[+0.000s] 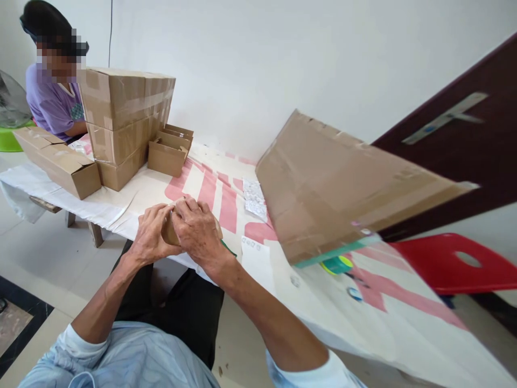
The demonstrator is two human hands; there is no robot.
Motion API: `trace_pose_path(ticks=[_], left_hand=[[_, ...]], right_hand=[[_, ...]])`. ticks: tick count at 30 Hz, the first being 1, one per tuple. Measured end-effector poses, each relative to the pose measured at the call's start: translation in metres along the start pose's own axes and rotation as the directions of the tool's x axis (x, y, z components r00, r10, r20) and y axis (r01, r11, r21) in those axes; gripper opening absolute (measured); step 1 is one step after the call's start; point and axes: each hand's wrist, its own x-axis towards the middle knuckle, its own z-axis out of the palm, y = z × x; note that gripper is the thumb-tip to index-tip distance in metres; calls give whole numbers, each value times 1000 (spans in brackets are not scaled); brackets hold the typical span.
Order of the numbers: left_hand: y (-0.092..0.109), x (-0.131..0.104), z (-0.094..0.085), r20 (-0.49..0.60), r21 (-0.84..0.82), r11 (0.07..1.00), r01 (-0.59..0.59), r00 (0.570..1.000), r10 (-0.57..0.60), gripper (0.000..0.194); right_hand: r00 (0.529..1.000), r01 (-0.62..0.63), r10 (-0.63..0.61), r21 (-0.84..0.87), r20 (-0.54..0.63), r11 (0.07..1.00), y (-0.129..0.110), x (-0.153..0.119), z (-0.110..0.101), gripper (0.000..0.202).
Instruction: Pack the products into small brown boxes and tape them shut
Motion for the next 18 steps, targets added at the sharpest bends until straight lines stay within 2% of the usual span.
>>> trace_pose_path(ticks=[7,11,13,16,18], left_hand=[[2,1,2,12,0,1000,6,1000,-6,109],[0,0,1,14,-33,999,8,1000,-7,107],[-3,-1,-3,19,-50,999,5,1000,-4,105],[-12,-4,-12,67,-81,997,-16,998,21,103],[-22,-7,-19,108,-112,993,-33,993,45,104]], right_hand=[[998,-12,17,89,-59,996,1,0,4,24],[998,-25,36,210,-49,977,0,0,4,25],[995,-30,57,302,-80,953,4,-3,2,26],[967,-104,197,459,-159,882,22,-14,3,26],[946,-182,300,559,-126,809,36,-25,11,23]])
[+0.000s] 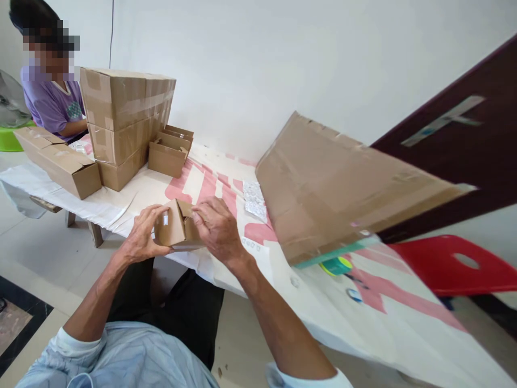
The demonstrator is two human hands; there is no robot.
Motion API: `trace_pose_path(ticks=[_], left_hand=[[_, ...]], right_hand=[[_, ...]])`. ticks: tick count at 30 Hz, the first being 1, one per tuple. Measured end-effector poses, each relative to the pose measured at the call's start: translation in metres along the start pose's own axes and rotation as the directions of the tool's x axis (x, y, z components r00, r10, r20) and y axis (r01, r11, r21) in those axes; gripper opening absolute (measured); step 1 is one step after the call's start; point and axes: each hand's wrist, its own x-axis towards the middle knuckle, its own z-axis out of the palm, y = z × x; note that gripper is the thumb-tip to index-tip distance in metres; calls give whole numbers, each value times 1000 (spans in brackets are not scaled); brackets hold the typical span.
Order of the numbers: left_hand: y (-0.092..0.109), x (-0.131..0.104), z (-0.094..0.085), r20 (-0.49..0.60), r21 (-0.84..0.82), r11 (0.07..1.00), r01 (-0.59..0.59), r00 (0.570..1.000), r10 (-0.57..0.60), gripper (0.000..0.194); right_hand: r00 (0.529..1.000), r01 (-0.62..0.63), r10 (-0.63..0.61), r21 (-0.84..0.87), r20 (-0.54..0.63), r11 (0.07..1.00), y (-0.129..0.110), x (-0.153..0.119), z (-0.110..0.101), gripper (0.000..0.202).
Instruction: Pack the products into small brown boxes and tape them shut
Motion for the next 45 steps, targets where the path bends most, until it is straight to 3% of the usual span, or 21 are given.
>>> trace_pose_path(ticks=[3,6,10,13,16,18,22,23,27,29,32,37,42,44,45], left_hand=[[-17,-6,-10,39,-67,997,-27,999,30,108],[-34,-10,-15,39,-143,988,-58,997,64,108],[-55,-14,-17,7,-212,977,3,1000,-2,102],[-70,-19,-15,-1,-257,960,108,994,-112,93],[-81,-21,-11,13,-325,932,157,987,-161,91],[-86,-19,-10,21,-369,917,153,988,-156,90],[-88,-15,-11,17,-410,901,139,989,-145,88],[-88,-15,-12,17,-413,900,143,989,-149,88],[-87,-18,-14,28,-416,895,163,986,-166,83],[-87,-20,-14,26,-416,894,166,985,-171,79],[-87,-21,-14,25,-402,901,167,985,-171,77],[-88,-21,-14,25,-386,910,151,988,-153,73],[-91,-24,-15,35,-365,922,132,991,-128,80],[-91,-24,-16,50,-361,924,123,992,-113,84],[-91,-24,-16,57,-358,926,121,993,-108,86]], right_hand=[[981,-159,141,131,133,979,25,-14,5,22],[951,-248,203,185,233,951,37,-28,18,29],[954,-257,211,225,211,940,41,-44,31,33],[935,-334,314,117,163,935,55,-63,35,39],[820,-528,538,-103,198,843,78,-86,37,47],[754,-580,609,-187,246,793,91,-99,38,50],[791,-527,575,-246,207,813,105,-110,44,46],[782,-532,591,-282,199,798,106,-112,47,45],[624,-537,720,-502,304,677,109,-124,58,35],[576,-507,742,-563,342,653,111,-131,62,27],[584,-511,744,-565,324,647,114,-138,64,30],[598,-645,761,-411,252,644,117,-140,67,20],[608,-750,793,-303,35,588,119,-115,50,41],[675,-728,738,-169,-11,664,109,-93,34,46],[734,-678,679,-63,-8,733,100,-81,25,46]])
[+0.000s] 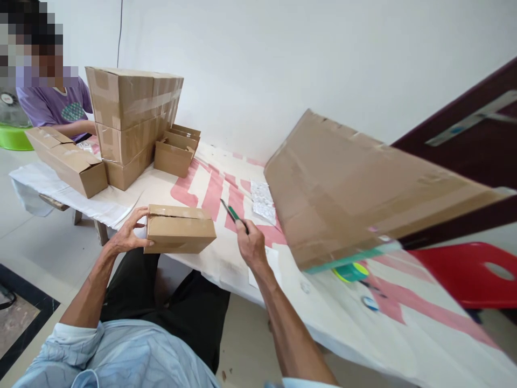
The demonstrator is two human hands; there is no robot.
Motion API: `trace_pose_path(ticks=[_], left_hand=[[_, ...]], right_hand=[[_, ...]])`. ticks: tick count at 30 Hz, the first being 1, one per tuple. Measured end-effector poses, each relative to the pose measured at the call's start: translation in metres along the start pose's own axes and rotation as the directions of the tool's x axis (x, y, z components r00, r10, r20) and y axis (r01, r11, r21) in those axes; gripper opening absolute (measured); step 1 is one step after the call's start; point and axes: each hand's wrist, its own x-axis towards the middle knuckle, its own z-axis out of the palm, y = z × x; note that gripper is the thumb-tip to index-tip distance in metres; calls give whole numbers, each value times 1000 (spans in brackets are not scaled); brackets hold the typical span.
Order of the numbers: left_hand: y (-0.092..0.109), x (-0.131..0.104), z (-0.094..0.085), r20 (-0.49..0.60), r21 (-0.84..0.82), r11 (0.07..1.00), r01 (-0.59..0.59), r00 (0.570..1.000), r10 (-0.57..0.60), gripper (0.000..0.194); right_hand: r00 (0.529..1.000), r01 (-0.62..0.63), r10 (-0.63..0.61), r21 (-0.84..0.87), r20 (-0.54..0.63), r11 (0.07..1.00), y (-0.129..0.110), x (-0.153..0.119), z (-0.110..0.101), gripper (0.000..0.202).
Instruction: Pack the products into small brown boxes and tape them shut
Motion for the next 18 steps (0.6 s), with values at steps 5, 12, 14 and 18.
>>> trace_pose_path(ticks=[5,12,14,18], left_hand=[[4,1,-1,28,35,999,9,1000,-10,90],[7,-1,-1,28,51,999,5,1000,-7,91],[6,-1,-2,30,64,998,-4,1000,2,91],[1,1,-4,37,89,996,-13,999,10,94]], right_hand=[[877,385,-447,300,175,873,-90,6,-37,39],[689,639,-627,102,364,762,-147,27,-36,42],[675,675,-606,-20,420,738,-150,35,-32,44],[680,685,-518,-198,518,701,-142,51,-39,45]])
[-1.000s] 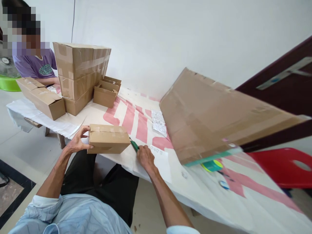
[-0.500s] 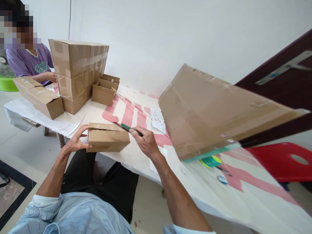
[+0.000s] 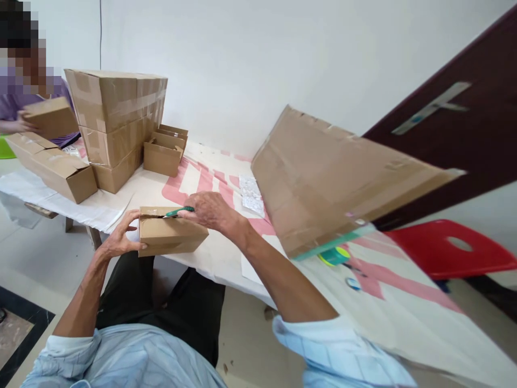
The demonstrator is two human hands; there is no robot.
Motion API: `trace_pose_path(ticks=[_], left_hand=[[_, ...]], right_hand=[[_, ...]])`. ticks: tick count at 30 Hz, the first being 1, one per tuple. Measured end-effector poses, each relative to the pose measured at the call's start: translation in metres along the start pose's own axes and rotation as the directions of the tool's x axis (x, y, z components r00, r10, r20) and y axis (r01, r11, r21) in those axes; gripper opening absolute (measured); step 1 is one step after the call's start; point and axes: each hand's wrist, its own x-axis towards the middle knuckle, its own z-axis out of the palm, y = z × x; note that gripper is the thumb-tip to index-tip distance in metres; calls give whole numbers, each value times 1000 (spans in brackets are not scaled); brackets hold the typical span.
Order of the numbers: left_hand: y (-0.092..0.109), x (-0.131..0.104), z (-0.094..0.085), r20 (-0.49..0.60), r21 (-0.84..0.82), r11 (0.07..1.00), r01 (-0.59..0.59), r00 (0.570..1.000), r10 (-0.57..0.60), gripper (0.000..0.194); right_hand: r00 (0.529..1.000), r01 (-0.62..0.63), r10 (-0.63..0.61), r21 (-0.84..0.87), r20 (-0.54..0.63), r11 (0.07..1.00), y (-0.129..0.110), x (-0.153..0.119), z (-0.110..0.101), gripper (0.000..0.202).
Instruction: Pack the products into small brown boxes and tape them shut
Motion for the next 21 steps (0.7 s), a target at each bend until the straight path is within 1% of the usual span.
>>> trace_pose_path(ticks=[3,5,8,9,10,12,13,15,17,18,19,20,21], left_hand=[[-3,3,-2,11,-5,1000,1,1000,-1,93],[-4,6,-3,23,-17,1000,3,1000,-3,93],[-4,11,-9,43,-28,1000,7,999,-5,101],[-5,12,-11,51,-31,999,7,999,-6,106],[-5,13,-14,60,-32,999,8,998,-6,110],[-6,14,-19,81,-25,1000,12,997,-10,117],[-7,14,-22,94,-18,1000,17,995,-15,119],[-7,14,-25,116,0,1000,30,993,-30,123],[-5,15,-27,136,9,999,46,990,-47,127],[-3,15,-28,146,11,999,52,988,-53,129],[-2,16,-29,157,12,998,58,986,-59,130],[0,17,-30,167,15,998,64,984,-65,131],[2,18,-30,178,18,997,70,981,-72,133]], right_hand=[[998,-59,60,-39,14,997,25,-15,-3,44],[995,-103,102,-14,-6,995,47,-32,-2,42],[977,-191,198,78,-83,978,82,-62,11,43],[960,-234,249,120,-128,965,93,-72,20,45],[934,-282,311,172,-178,944,101,-82,31,48],[854,-371,452,307,-258,877,111,-99,60,55],[812,-408,519,376,-268,832,111,-105,78,59],[747,-478,623,462,-233,747,102,-115,119,64],[700,-546,691,489,-180,681,87,-120,157,66],[685,-563,709,497,-166,660,79,-121,173,65],[677,-566,717,507,-164,650,72,-121,183,65],[672,-552,718,523,-181,649,67,-119,189,64],[666,-524,712,542,-220,657,63,-115,189,63]])
